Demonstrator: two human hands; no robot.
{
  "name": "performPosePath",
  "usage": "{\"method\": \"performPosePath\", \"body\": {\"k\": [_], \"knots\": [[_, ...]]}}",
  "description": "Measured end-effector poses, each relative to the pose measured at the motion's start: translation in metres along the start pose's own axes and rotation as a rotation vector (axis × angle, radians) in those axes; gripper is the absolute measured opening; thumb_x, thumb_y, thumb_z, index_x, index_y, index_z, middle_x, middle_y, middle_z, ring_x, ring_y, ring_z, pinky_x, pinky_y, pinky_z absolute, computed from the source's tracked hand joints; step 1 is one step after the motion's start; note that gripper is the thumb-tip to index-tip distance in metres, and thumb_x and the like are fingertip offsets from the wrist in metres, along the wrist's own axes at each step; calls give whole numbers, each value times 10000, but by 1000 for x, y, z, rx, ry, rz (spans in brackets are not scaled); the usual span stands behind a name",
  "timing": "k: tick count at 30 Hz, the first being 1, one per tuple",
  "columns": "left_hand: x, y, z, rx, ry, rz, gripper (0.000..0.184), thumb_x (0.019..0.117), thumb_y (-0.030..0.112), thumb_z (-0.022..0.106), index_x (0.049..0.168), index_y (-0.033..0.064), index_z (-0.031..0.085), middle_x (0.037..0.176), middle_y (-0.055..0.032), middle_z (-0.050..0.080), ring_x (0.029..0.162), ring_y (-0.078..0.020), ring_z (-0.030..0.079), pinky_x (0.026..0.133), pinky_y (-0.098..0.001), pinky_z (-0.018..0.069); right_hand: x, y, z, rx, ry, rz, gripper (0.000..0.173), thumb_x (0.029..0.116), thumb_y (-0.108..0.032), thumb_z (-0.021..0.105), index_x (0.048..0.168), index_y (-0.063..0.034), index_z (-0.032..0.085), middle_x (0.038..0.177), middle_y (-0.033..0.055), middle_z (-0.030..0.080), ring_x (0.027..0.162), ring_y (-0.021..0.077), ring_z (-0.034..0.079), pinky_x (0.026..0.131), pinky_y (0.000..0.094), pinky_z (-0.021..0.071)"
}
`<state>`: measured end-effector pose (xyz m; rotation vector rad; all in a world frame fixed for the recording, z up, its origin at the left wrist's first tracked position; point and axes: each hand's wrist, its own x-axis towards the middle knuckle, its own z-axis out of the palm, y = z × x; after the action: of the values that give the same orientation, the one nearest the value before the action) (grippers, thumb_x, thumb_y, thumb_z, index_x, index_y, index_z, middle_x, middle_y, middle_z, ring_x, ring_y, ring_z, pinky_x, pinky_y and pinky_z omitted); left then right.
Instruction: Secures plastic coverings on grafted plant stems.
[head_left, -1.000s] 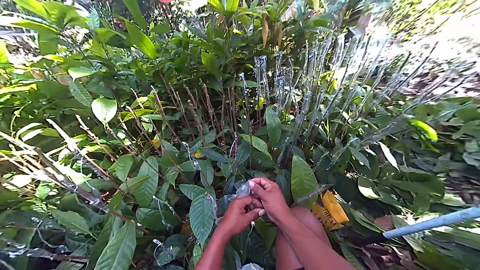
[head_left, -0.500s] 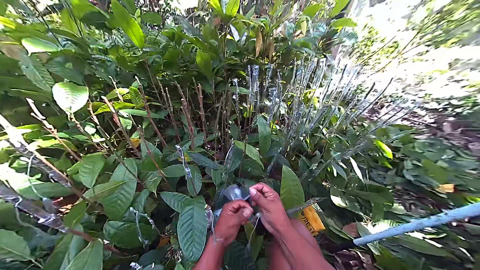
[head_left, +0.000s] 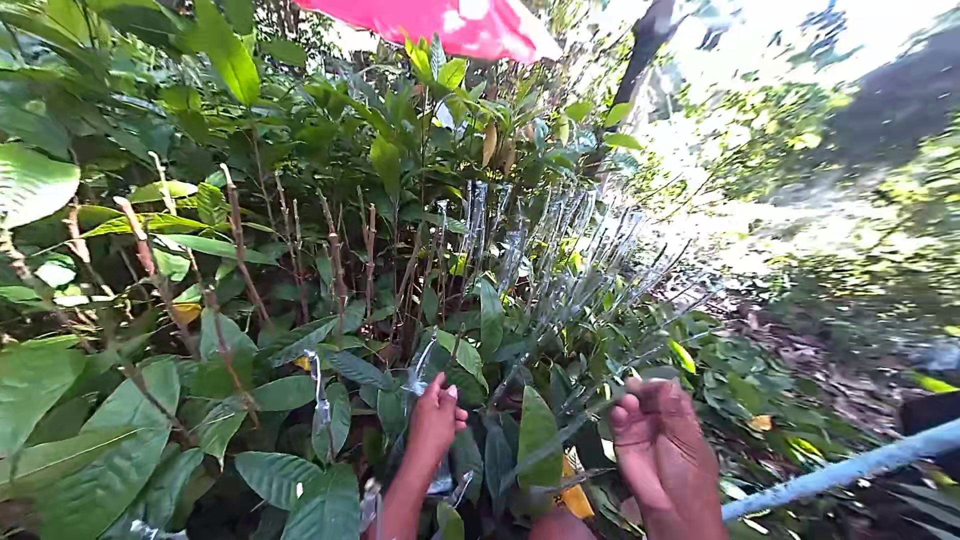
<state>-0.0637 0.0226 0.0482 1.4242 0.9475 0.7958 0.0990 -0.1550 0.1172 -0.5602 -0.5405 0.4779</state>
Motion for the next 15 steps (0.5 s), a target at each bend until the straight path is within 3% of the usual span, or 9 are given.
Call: {"method": "performPosePath", "body": {"k": [2, 3, 5, 7, 9, 11, 13, 15], "knots": [[25, 1, 10, 343, 55, 57, 592, 1095, 236, 464, 1607, 22, 258, 1238, -251, 630, 1036, -341, 686, 928, -491, 568, 8, 7, 7, -126, -11, 53, 304, 1105, -138, 364, 1025, -63, 648, 951, 73, 751, 843, 151, 746, 768, 296, 639], [35, 0, 15, 454, 86, 91, 594, 1089, 255, 472, 1600, 21, 278, 1295, -278, 607, 1138, -392, 645, 1005, -533, 515, 10, 16, 10, -180, -25, 85, 202, 1061, -56, 432, 1072, -30, 632, 991, 90, 741, 881, 166, 738, 821, 317, 631], [46, -12, 20, 570, 160, 233, 456, 1084, 248, 482, 1465, -3, 488, 1218, -298, 642, 1138, -451, 641, 1001, -584, 500, 13, 38, 16, -258, -14, 168, 166, 961, 87, 549, 1088, 33, 641, 994, 126, 727, 852, 189, 726, 816, 336, 628], [48, -29, 20, 572, 183, 450, 326, 1067, 184, 515, 1268, -36, 647, 1166, -288, 669, 1106, -454, 658, 986, -594, 508, 16, 57, 21, -281, 28, 302, 138, 992, 94, 520, 1081, 49, 614, 994, 153, 727, 827, 219, 737, 776, 350, 636], [45, -48, 14, 521, 147, 663, 240, 1023, 131, 579, 1125, -30, 723, 1162, -266, 684, 1081, -432, 678, 961, -598, 530, 22, 75, 22, -303, 67, 468, 117, 1051, 28, 465, 1145, 19, 533, 1017, 166, 725, 830, 258, 751, 748, 383, 640], [42, -62, 3, 466, 73, 786, 183, 983, 134, 642, 1048, 20, 770, 1059, -193, 744, 978, -359, 732, 892, -573, 573, 29, 96, 18, -405, 47, 564, 129, 1064, -2, 464, 1190, 10, 492, 978, 164, 713, 805, 261, 747, 726, 392, 639], [43, -68, -9, 394, -105, 749, 179, 980, 143, 647, 1066, 48, 773, 1006, -117, 764, 925, -258, 738, 888, -498, 583, 35, 117, 9, -635, -78, 571, 188, 1056, -23, 505, 1230, 41, 537, 982, 150, 694, 785, 225, 727, 716, 367, 633], [48, -70, -16, 262, -292, 565, 231, 981, 124, 627, 1160, 21, 730, 1053, -105, 743, 916, -177, 718, 894, -391, 589, 42, 127, 1, -982, -332, 512, 244, 1051, -67, 537, 1258, 44, 602, 1073, 141, 694, 835, 190, 725, 771, 347, 630]]}}
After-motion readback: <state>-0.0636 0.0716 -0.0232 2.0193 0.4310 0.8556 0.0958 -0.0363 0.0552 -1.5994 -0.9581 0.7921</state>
